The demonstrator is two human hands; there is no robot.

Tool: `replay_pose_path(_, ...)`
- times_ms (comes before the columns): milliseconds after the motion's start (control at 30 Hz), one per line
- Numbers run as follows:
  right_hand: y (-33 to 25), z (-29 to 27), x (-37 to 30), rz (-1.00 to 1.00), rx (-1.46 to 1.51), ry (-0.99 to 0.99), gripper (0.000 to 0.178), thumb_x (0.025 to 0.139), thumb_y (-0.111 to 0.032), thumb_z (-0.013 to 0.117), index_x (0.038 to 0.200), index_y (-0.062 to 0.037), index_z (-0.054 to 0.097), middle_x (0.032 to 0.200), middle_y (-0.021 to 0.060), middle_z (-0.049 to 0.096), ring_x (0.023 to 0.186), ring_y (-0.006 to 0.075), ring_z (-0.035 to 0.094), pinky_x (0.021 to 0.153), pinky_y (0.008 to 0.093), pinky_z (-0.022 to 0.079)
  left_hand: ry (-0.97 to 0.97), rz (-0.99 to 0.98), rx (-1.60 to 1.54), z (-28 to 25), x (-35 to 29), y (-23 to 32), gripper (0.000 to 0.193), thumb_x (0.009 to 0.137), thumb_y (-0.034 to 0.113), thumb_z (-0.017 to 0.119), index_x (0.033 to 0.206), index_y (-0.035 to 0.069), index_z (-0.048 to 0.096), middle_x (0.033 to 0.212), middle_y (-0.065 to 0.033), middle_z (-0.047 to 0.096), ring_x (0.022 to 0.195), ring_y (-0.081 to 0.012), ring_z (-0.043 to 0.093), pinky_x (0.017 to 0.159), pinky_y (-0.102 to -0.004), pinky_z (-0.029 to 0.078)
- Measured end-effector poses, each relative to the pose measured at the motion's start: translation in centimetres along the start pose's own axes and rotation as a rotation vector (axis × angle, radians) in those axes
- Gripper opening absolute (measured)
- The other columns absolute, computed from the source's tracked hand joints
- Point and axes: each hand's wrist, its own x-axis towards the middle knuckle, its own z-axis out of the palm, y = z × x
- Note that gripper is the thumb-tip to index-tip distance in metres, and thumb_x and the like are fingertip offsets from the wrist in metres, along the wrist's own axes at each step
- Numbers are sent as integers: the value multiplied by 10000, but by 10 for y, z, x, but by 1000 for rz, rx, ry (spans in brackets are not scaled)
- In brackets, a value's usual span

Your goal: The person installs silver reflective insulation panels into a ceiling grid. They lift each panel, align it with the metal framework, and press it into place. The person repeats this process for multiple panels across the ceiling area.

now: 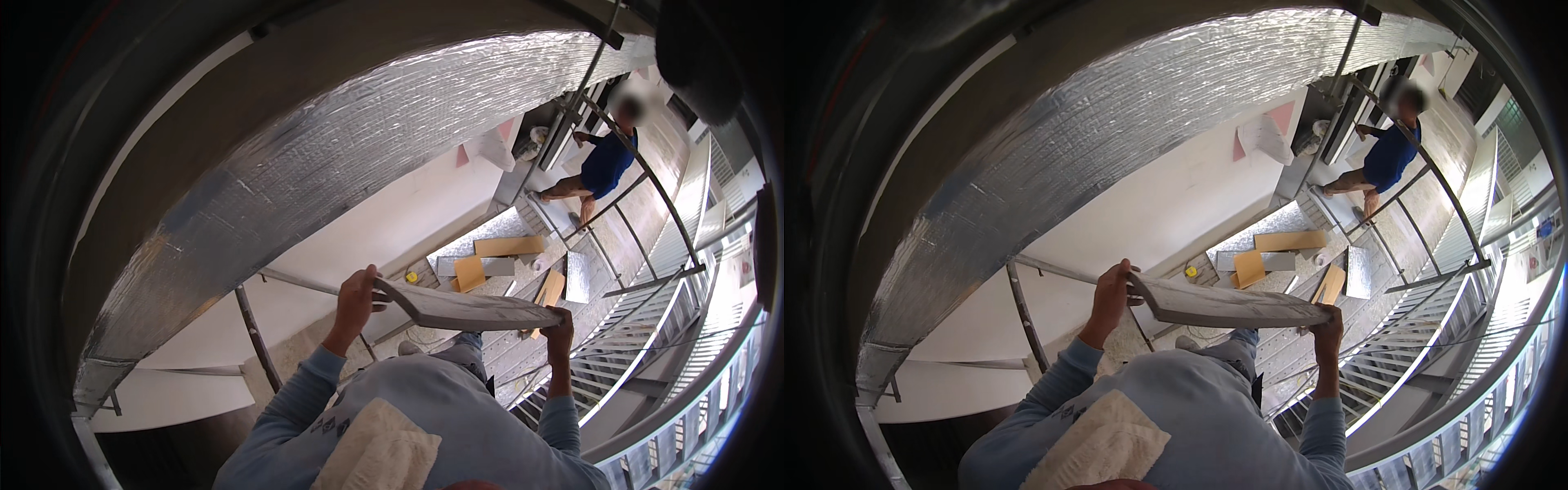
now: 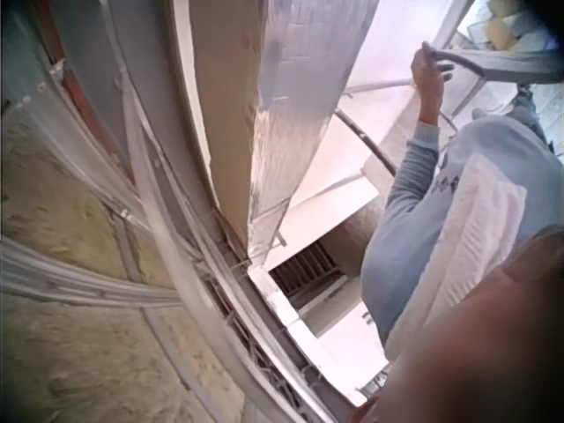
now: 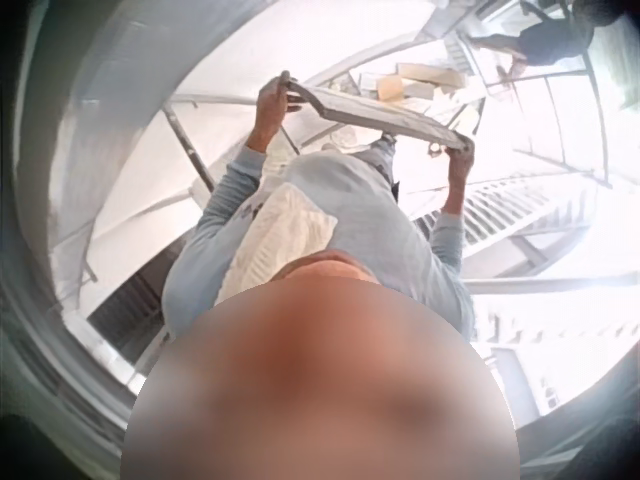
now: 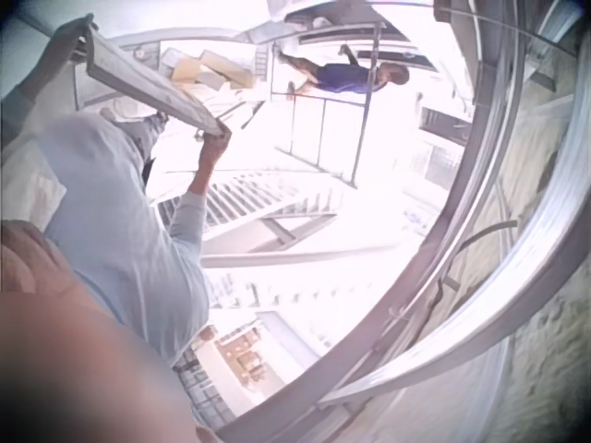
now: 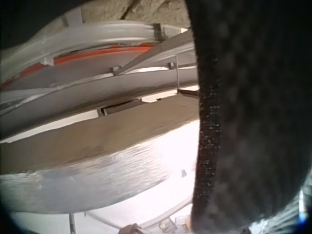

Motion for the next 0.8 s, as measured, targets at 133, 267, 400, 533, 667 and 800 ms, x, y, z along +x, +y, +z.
replay_pose_path(133,0,-16,-11,125,115,27,508,903,-109,741,1338,-128,479,1265,77,629,1036,174,633,791,338,575,71,332,74,28,-8,5,351,1081,378,532,1055,35,598,989,-53,658,799,-104,688,639,-257,619)
replay_pose_path(267,0,-20,-23,101,350,71,493,877,-141,718,1305,-107,477,1210,111,575,1052,229,629,829,386,582,47,652,292,41,-14,14,401,1110,349,458,1066,-2,645,923,-57,660,790,-105,673,682,-256,607)
replay_pose_path(400,-2,-21,-34,59,391,102,469,938,-306,693,1328,-165,473,1281,59,566,1153,238,586,889,462,500,-34,773,280,50,-24,24,406,1075,318,536,1255,-39,609,1019,-147,688,867,-188,720,744,-296,588)
replay_pose_path(533,-4,-24,-43,107,452,140,468,969,-279,682,1360,-163,453,1275,34,543,1118,235,585,899,461,456,-99,729,438,56,-36,31,526,951,193,733,1367,-65,540,1190,-199,652,937,-222,739,752,-314,607)
replay_pose_path(667,-5,-29,-49,110,494,205,586,944,-253,685,1439,-147,389,1370,57,538,1214,253,534,960,539,410,-124,810,606,60,-47,35,601,904,150,791,1386,-78,514,1173,-232,653,867,-235,749,694,-322,626)
replay_pose_path(800,-10,-33,-45,58,490,269,538,975,-281,632,1434,-133,396,1390,75,527,1251,261,510,988,554,382,-145,802,677,64,-55,44,523,925,132,766,1362,-58,548,1123,-195,662,795,-215,747,620,-324,613)
